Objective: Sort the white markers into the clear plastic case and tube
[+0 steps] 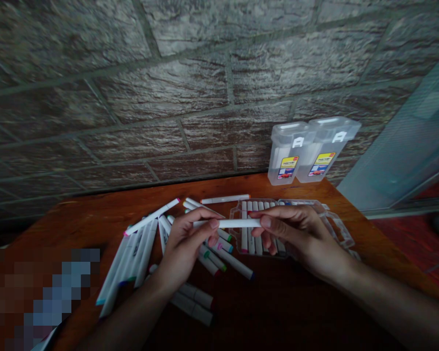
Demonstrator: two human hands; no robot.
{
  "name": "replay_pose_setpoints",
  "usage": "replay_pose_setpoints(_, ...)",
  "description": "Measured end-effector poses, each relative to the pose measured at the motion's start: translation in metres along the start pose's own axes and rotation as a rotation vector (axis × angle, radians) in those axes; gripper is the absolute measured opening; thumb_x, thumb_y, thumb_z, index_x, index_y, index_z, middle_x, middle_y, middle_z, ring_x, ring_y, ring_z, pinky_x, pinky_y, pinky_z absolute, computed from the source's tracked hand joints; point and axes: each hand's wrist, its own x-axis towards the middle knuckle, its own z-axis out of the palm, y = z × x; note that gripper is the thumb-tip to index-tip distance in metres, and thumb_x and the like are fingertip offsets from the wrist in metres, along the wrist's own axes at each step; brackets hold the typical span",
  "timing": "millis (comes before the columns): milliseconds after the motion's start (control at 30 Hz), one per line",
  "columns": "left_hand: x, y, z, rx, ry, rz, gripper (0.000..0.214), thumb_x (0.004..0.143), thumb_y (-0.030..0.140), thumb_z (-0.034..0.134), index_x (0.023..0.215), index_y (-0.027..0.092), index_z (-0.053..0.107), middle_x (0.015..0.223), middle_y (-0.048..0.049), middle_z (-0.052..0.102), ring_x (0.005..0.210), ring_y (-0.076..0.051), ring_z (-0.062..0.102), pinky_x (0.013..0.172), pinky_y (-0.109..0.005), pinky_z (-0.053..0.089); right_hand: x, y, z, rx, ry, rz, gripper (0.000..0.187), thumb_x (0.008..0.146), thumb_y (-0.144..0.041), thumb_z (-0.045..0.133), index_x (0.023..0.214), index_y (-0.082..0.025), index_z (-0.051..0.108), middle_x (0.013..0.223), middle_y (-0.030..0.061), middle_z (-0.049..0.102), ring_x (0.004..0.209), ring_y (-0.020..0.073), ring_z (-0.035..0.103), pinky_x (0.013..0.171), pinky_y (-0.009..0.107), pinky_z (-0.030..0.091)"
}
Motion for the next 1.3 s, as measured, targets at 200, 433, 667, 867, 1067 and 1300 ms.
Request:
replay_pose_setpoints(200,0.0001,0.0015,0.0003,-0.014,-0.015,0.011,0.01,0.091,0.029,0.072,0.086,0.021,0.074,0.061,0.0027,0.055,0.06,-0.013,0.047,0.061,-0.027,0.039,0.0008,0.0011,0.0004,0.07,-0.017,0.005,0.015,0.09,-0.034,0.078,0.087,-0.02,0.085,0.071,0.0031,0.074,0.059,0.0107,0.062,0.052,0.019,0.05)
replay_pose_setpoints(433,0.0,0.0035,0.0024,-0.012,0.007,-0.011,0.013,0.09,0.031,0.073,0.083,0.02,0.072,0.06,0.0029,0.052,0.059,-0.014,0.044,0.06,-0.028,0.035,0.0008,0.0008,0.0009,-0.013,0.004,0.005,0.022,0.09,-0.038,0.078,0.085,-0.018,0.084,0.067,0.0036,0.072,0.058,0.0121,0.063,0.054,0.022,0.053)
replay_pose_setpoints(667,0.0003,-0.0008,-0.0017,0.04,-0.029,0.0,0.016,0.094,0.034,0.069,0.084,0.02,0.07,0.06,0.0036,0.05,0.057,-0.014,0.042,0.06,-0.028,0.033,0.0014,0.0071,-0.0027,-0.003,0.023,-0.038,0.023,0.083,-0.029,0.085,0.106,-0.026,0.083,0.076,0.0021,0.078,0.056,0.0112,0.065,0.052,0.022,0.056)
replay_pose_setpoints(867,0.0008,-0.0001,0.0005,0.029,-0.025,-0.001,0.018,0.091,0.033,0.071,0.081,0.019,0.07,0.057,0.0038,0.049,0.055,-0.013,0.042,0.057,-0.027,0.036,0.0033,0.0003,0.0005,-0.099,0.034,-0.054,0.016,0.086,-0.035,0.082,0.092,-0.02,0.084,0.068,0.002,0.074,0.055,0.0114,0.064,0.052,0.021,0.055)
replay_pose_setpoints(1067,0.0004,0.0027,0.0033,-0.032,0.005,0.001,0.012,0.091,0.03,0.071,0.093,0.018,0.075,0.061,0.0022,0.058,0.056,-0.012,0.05,0.057,-0.026,0.042,0.0044,0.0008,-0.0008,-0.083,0.068,-0.046,0.019,0.088,-0.036,0.08,0.084,-0.018,0.081,0.074,0.0034,0.075,0.058,0.0113,0.067,0.052,0.019,0.055)
replay_pose_setpoints(1300,0.002,0.004,0.0025,-0.167,-0.014,0.028,0.015,0.092,0.025,0.069,0.1,0.016,0.078,0.075,-0.0063,0.076,0.058,-0.013,0.057,0.057,-0.025,0.046,0.0094,0.007,-0.0066,0.098,0.169,0.001,0.021,0.082,-0.035,0.086,0.083,-0.016,0.078,0.078,0.0064,0.079,0.053,0.0112,0.067,0.048,0.02,0.054)
